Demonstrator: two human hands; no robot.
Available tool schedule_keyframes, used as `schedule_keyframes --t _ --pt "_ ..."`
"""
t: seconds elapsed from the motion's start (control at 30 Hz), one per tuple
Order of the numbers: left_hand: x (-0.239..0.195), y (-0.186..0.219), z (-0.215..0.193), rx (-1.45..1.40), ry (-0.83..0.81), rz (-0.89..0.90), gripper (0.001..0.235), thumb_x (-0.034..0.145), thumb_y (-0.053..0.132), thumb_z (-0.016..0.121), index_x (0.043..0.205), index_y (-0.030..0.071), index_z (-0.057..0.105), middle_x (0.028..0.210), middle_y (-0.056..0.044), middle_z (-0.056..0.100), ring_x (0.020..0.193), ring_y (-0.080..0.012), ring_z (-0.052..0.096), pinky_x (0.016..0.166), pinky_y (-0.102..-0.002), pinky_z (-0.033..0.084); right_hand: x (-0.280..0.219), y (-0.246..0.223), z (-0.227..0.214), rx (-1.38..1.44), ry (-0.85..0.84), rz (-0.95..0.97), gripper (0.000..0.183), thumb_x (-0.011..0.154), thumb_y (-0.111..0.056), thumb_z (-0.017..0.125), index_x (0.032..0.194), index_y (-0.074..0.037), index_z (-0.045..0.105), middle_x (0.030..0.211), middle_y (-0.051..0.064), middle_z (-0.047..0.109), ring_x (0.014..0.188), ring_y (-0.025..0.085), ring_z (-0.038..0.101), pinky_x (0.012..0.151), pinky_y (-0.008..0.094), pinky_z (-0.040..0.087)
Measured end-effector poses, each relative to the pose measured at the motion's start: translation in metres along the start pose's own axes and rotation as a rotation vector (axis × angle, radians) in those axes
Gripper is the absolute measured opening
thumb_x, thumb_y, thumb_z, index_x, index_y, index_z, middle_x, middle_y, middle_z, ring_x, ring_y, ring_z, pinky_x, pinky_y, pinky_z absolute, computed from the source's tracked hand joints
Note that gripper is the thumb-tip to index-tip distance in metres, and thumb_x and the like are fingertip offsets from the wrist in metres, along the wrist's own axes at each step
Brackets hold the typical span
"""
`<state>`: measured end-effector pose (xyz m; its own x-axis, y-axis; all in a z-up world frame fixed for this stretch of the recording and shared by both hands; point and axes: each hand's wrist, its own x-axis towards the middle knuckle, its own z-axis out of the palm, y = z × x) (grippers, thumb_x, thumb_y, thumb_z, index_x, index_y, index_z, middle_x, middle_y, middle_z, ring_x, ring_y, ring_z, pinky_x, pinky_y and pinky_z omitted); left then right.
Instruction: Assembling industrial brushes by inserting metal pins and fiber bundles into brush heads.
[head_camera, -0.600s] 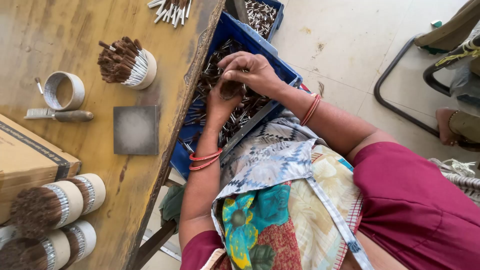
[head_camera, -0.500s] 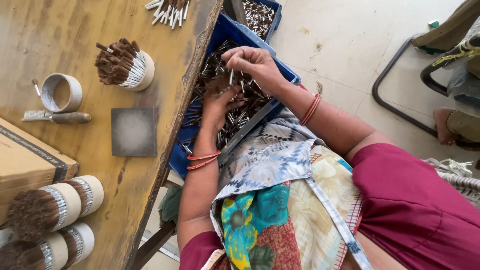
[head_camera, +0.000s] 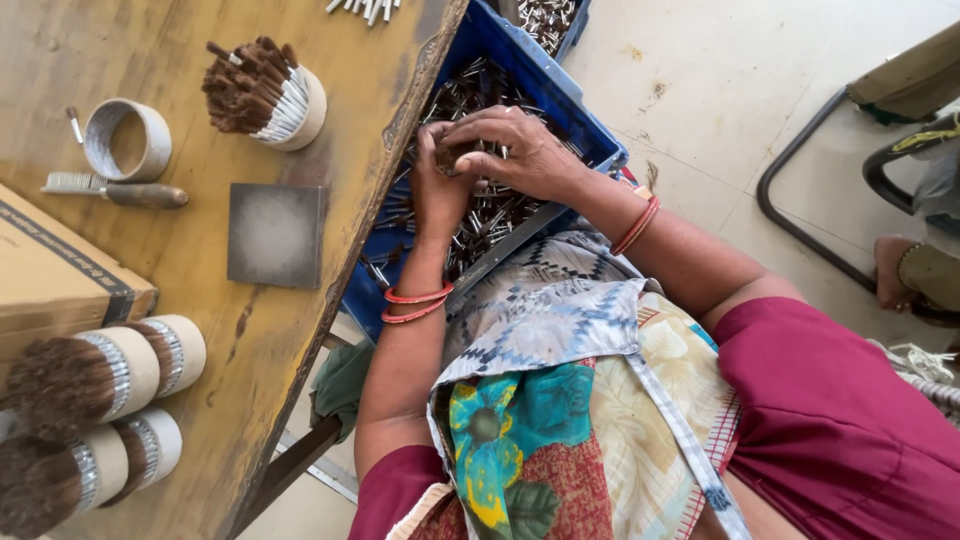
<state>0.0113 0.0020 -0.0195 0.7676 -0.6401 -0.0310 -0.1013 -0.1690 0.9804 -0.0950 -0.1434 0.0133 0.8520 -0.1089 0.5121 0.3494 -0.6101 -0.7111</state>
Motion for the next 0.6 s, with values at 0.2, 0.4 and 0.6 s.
schedule_keyframes --t 0.2,0.4,0.6 --pt "-0.009 0.022 0.003 0.22 -0.032 0.246 0.068 0.087 0.009 0.084 0.142 0.014 0.044 0.11 -0.011 0.076 0.1 -0.0231 0.077 0.085 -0.036 0.061 -0.001 -0.005 -0.012 0.229 0.157 0.195 0.044 0.11 -0.043 0.063 0.131 -0.005 0.067 0.123 0.011 0.065 0.117 0.025 0.064 0.102 0.037 0.052" --pt "-0.014 0.008 -0.006 0.065 -0.327 0.38 0.104 0.089 0.005 0.08 0.167 0.016 0.012 0.149 -0.017 0.061 0.132 -0.0235 0.068 0.111 -0.036 0.057 0.025 -0.059 -0.027 -0.193 -0.069 -0.108 0.068 0.084 -0.056 0.075 0.113 0.004 0.061 0.096 0.015 0.056 0.081 0.03 0.063 0.064 0.039 0.053" --pt "-0.037 0.059 -0.029 -0.062 -0.339 0.356 0.134 0.076 0.01 0.091 0.166 0.014 -0.008 0.145 -0.021 0.056 0.123 -0.0271 0.06 0.107 -0.041 0.051 0.03 -0.044 -0.013 -0.132 -0.127 -0.207 0.022 0.101 -0.025 0.072 0.095 -0.004 0.071 0.08 0.007 0.057 0.07 0.023 0.06 0.06 0.037 0.048"
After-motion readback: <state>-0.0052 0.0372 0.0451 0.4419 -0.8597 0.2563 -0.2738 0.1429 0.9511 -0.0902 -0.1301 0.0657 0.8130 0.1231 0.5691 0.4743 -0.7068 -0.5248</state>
